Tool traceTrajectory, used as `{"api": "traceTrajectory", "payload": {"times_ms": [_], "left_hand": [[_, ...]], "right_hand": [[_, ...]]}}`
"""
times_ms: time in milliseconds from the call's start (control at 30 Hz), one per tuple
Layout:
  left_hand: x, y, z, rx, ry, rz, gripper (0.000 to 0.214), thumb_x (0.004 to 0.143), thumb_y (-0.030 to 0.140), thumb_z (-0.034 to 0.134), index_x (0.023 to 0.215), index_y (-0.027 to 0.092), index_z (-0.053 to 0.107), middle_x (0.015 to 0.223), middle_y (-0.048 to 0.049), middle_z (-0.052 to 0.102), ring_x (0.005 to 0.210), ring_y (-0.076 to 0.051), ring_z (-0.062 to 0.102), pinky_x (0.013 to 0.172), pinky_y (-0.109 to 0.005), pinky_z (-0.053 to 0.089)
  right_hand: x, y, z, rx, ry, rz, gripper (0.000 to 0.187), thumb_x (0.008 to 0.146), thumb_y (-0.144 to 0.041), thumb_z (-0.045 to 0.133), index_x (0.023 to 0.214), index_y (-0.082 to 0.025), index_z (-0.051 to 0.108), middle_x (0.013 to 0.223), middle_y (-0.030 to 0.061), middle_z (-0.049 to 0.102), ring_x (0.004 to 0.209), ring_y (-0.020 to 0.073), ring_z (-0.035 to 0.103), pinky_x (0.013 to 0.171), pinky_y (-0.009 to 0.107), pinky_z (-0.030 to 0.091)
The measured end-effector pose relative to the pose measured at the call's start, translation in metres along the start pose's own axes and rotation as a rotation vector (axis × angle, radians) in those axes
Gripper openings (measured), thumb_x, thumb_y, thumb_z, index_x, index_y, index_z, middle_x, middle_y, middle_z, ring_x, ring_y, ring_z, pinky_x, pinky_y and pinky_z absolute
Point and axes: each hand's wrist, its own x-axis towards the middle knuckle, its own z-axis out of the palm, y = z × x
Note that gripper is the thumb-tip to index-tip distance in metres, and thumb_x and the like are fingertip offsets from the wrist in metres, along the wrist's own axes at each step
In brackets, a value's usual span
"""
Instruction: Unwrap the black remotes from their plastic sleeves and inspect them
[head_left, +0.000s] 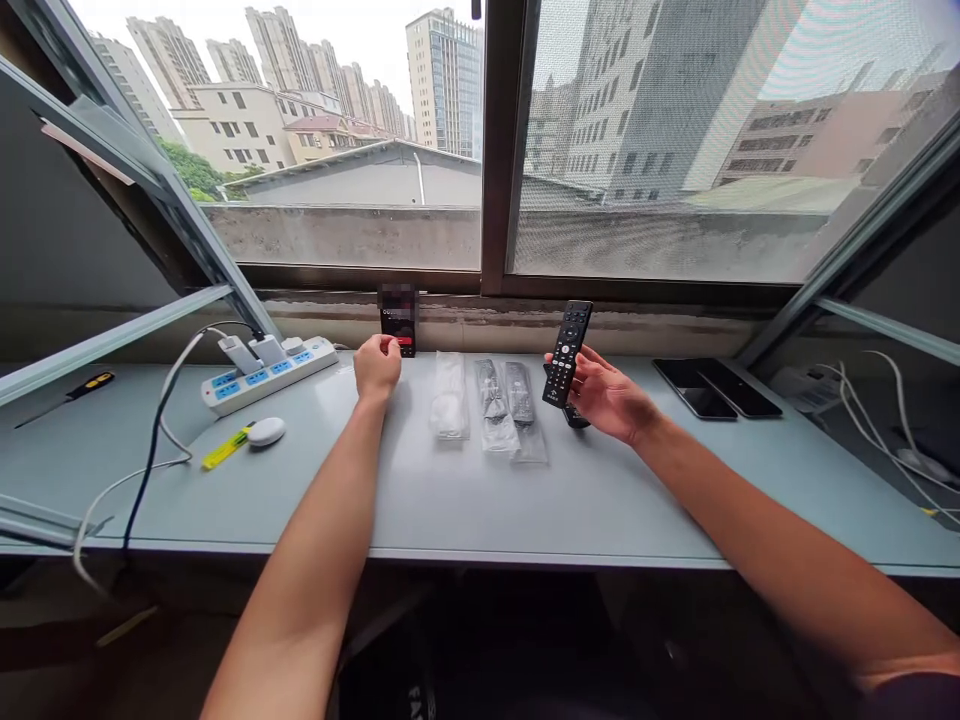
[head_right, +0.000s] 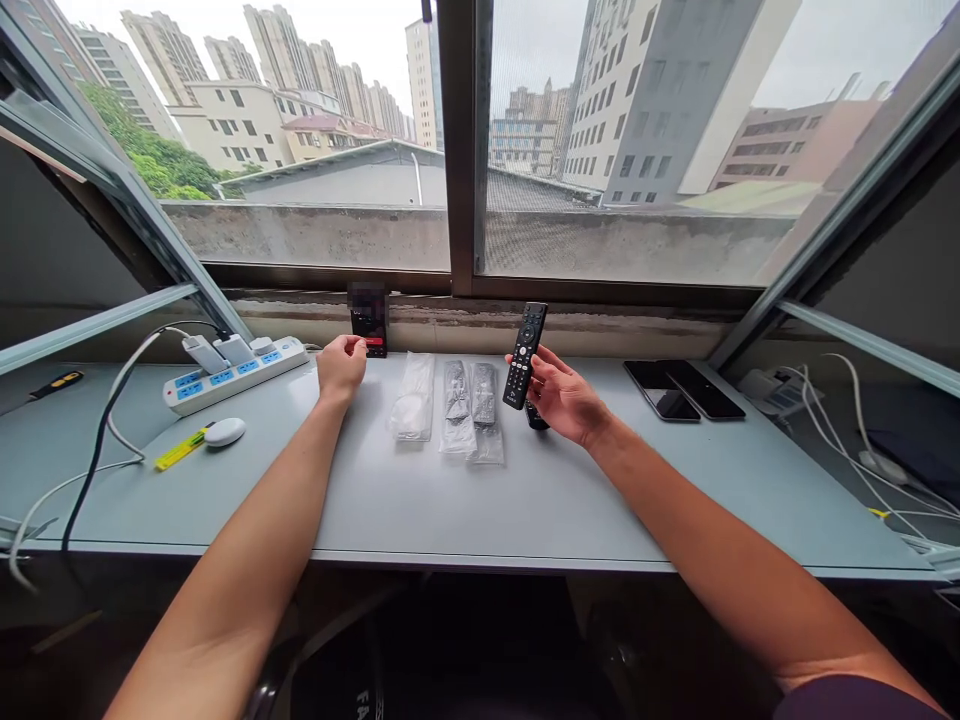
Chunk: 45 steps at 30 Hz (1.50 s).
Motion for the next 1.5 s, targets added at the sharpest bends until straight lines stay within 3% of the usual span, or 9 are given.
{"api": "traceTrajectory", "payload": {"times_ms": [267,433,600,733,867,1000,1100,1333,1500], "left_hand": [[-0.017,0.027,0.012,0.112,-0.287,0.35,0.024,0.105,0.03,0.061,0.104,0.02,0.083,0.097,-0.0097,0.084,0.091,-0.027,0.077,0.086,-0.034,0.055],[-0.026,0.035,0.015,0.192,-0.426,0.512,0.022,0.101,0.024,0.062,0.107,0.021,0.084,0.099,-0.0087,0.085,0.091,-0.027,0.078,0.082,-0.034,0.053],[-0.027,0.034,0.017,0.212,-0.424,0.522,0.024,0.101,0.022,0.061,0.109,0.02,0.084,0.098,-0.0083,0.085,0.09,-0.027,0.078,0.081,-0.035,0.052],[-0.028,0.032,0.017,0.206,-0.417,0.517,0.025,0.102,0.023,0.061,0.11,0.02,0.084,0.099,-0.0081,0.085,0.09,-0.027,0.078,0.081,-0.034,0.052],[-0.028,0.032,0.017,0.2,-0.423,0.513,0.024,0.103,0.023,0.061,0.11,0.02,0.084,0.098,-0.008,0.086,0.09,-0.027,0.078,0.08,-0.034,0.051],[-0.028,0.032,0.018,0.206,-0.426,0.516,0.023,0.102,0.023,0.062,0.109,0.02,0.084,0.099,-0.0084,0.086,0.089,-0.026,0.078,0.081,-0.034,0.051],[-0.029,0.032,0.018,0.197,-0.429,0.509,0.023,0.102,0.022,0.062,0.108,0.02,0.084,0.098,-0.0084,0.085,0.088,-0.026,0.078,0.079,-0.034,0.051],[-0.028,0.029,0.018,0.168,-0.425,0.514,0.024,0.101,0.024,0.062,0.108,0.022,0.085,0.098,-0.008,0.085,0.087,-0.026,0.077,0.08,-0.034,0.053],[-0.026,0.028,0.017,0.164,-0.407,0.508,0.024,0.103,0.026,0.062,0.11,0.021,0.085,0.099,-0.0087,0.086,0.088,-0.026,0.077,0.081,-0.035,0.053]], "right_hand": [[-0.004,0.005,0.003,-0.196,-0.039,-0.092,0.049,0.077,-0.046,0.102,0.119,-0.031,0.082,0.136,0.0045,0.083,0.12,0.0258,0.079,0.107,0.042,0.064],[-0.007,0.01,0.003,-0.461,-0.005,-0.461,0.046,0.082,-0.038,0.101,0.119,-0.035,0.074,0.147,0.0047,0.077,0.137,0.0302,0.072,0.119,0.053,0.058],[-0.005,0.011,-0.002,-0.851,0.087,-0.773,0.043,0.084,-0.046,0.099,0.121,-0.034,0.082,0.126,0.0082,0.081,0.139,0.0364,0.067,0.128,0.061,0.049],[-0.007,0.009,0.0,-0.72,0.144,-0.524,0.057,0.076,-0.055,0.103,0.119,-0.029,0.079,0.108,0.0053,0.08,0.099,0.03,0.08,0.095,0.051,0.068],[-0.008,0.006,0.005,-0.389,0.127,-0.146,0.062,0.075,-0.062,0.102,0.113,-0.028,0.066,0.094,0.0004,0.08,0.061,0.0196,0.073,0.057,0.036,0.063],[-0.007,0.0,0.006,-0.177,0.035,0.018,0.041,0.097,-0.064,0.081,0.116,-0.029,0.07,0.113,0.0069,0.086,0.087,0.0234,0.08,0.075,0.038,0.067],[-0.006,-0.003,0.006,-0.064,0.02,0.046,0.027,0.1,-0.05,0.081,0.116,-0.03,0.075,0.122,0.0066,0.085,0.104,0.0242,0.08,0.086,0.038,0.068],[-0.003,-0.004,0.0,0.006,0.004,0.171,0.023,0.091,-0.026,0.089,0.112,-0.024,0.081,0.091,-0.0005,0.074,0.065,0.0113,0.064,0.053,0.022,0.057],[0.001,-0.005,-0.001,0.085,0.085,0.199,0.016,0.109,-0.04,0.069,0.107,-0.026,0.077,0.105,0.0056,0.083,0.074,0.0168,0.073,0.067,0.03,0.069]]}}
